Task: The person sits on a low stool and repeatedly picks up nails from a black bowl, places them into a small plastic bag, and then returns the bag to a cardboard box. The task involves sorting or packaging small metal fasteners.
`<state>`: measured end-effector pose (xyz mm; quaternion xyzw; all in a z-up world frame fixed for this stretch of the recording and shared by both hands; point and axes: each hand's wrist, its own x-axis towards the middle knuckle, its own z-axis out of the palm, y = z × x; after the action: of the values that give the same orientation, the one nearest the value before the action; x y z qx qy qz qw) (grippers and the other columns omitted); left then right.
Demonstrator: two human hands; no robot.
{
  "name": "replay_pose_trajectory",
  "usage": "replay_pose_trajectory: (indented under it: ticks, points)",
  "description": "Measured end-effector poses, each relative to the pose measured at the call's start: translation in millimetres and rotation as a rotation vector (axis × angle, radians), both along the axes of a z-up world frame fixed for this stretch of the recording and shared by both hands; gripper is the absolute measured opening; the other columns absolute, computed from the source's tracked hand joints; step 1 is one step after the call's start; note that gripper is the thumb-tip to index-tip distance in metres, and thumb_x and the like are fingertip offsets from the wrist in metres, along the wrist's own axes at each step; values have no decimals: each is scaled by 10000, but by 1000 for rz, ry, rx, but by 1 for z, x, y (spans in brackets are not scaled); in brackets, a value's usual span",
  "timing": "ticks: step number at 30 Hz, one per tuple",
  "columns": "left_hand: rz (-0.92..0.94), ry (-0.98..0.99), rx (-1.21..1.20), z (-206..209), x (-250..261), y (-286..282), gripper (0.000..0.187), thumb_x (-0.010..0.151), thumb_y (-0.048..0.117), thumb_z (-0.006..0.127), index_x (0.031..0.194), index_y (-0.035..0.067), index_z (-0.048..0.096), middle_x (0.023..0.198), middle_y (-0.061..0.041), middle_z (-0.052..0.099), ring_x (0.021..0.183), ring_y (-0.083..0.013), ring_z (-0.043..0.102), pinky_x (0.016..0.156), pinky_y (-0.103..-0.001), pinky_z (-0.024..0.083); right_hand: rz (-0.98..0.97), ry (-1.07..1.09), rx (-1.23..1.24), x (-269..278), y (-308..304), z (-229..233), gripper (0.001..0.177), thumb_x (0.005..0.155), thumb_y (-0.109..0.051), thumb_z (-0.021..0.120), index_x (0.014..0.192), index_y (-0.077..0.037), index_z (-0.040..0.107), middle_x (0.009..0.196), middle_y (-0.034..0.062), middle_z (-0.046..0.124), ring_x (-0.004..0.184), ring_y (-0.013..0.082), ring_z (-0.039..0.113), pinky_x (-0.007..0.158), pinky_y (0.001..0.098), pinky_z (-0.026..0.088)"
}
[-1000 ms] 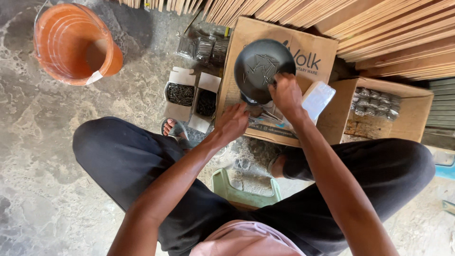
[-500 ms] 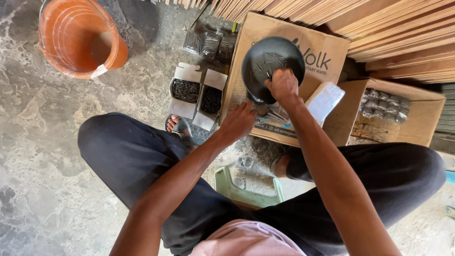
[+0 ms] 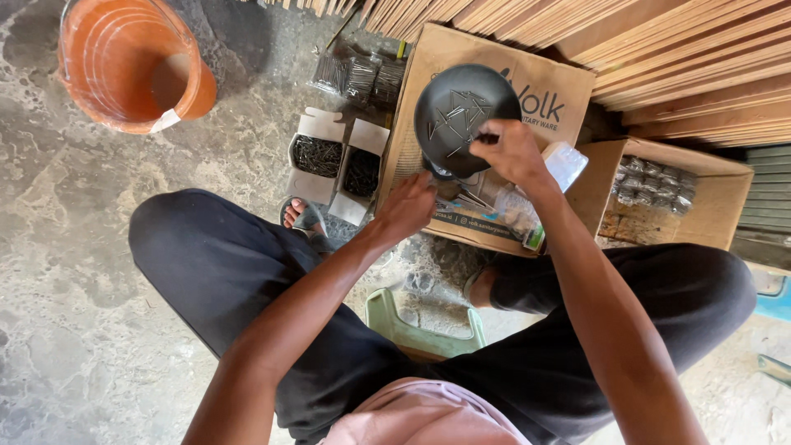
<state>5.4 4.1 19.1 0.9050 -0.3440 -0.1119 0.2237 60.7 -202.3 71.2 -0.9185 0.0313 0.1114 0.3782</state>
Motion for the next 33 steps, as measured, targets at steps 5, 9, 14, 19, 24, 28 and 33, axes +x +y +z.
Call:
replay_pose_trajectory:
  ticks: [5, 9, 14, 19, 24, 28, 33]
  points:
    - [-4, -12, -1, 21, 1, 3, 154, 761, 127, 589, 829, -5, 631, 980, -166, 534, 895, -315, 550, 768, -431, 451, 148, 50, 184, -39, 6, 33, 257, 731, -263, 721, 906, -80, 675, 848, 153, 662, 807, 248, 629, 707, 388, 484]
    - [-3, -17, 7, 21, 0, 4, 117, 739, 113, 553, 765, 12, 607, 987, -147, 530, 907, -306, 538, 765, -427, 455, 296, 62, -47, -63, 21, 2, 163, 729, -286, 698, 788, -137, 667, 694, 85, 660, 664, 249, 642, 611, 378, 505]
    - [20, -12, 15, -2, -1, 3, 94, 730, 107, 545, 748, 32, 600, 980, -134, 529, 905, -292, 538, 752, -418, 457, 385, 37, -242, -74, 36, -16, 185, 757, -244, 637, 854, -87, 628, 710, 131, 631, 710, 337, 634, 606, 443, 517]
    - [26, -31, 11, -19, -2, 2, 87, 727, 112, 563, 744, 43, 612, 950, -119, 529, 898, -272, 540, 736, -405, 459, 425, -23, -398, -80, 31, -52, 149, 758, -161, 603, 869, -63, 622, 686, 138, 606, 703, 341, 634, 592, 435, 526]
    - [26, -37, 16, 10, -2, 3, 87, 726, 133, 571, 743, 57, 607, 978, -105, 516, 899, -264, 535, 748, -404, 459, 433, -16, -426, -84, 32, -76, 205, 734, -249, 627, 801, -56, 614, 721, 115, 580, 727, 346, 632, 572, 435, 531]
    - [33, -50, 22, -6, -1, 2, 97, 723, 145, 589, 765, 61, 611, 997, -110, 520, 900, -268, 544, 746, -403, 460, 446, 0, -355, -75, 41, -44, 168, 774, -206, 612, 813, -43, 612, 724, 132, 578, 743, 360, 628, 583, 451, 526]
    - [32, -51, 9, -20, 1, 1, 100, 733, 135, 563, 729, 50, 614, 941, -114, 535, 863, -278, 559, 723, -406, 464, 331, 39, -216, -72, 39, -12, 184, 798, -210, 609, 942, -98, 634, 824, 149, 617, 790, 377, 627, 638, 468, 525]
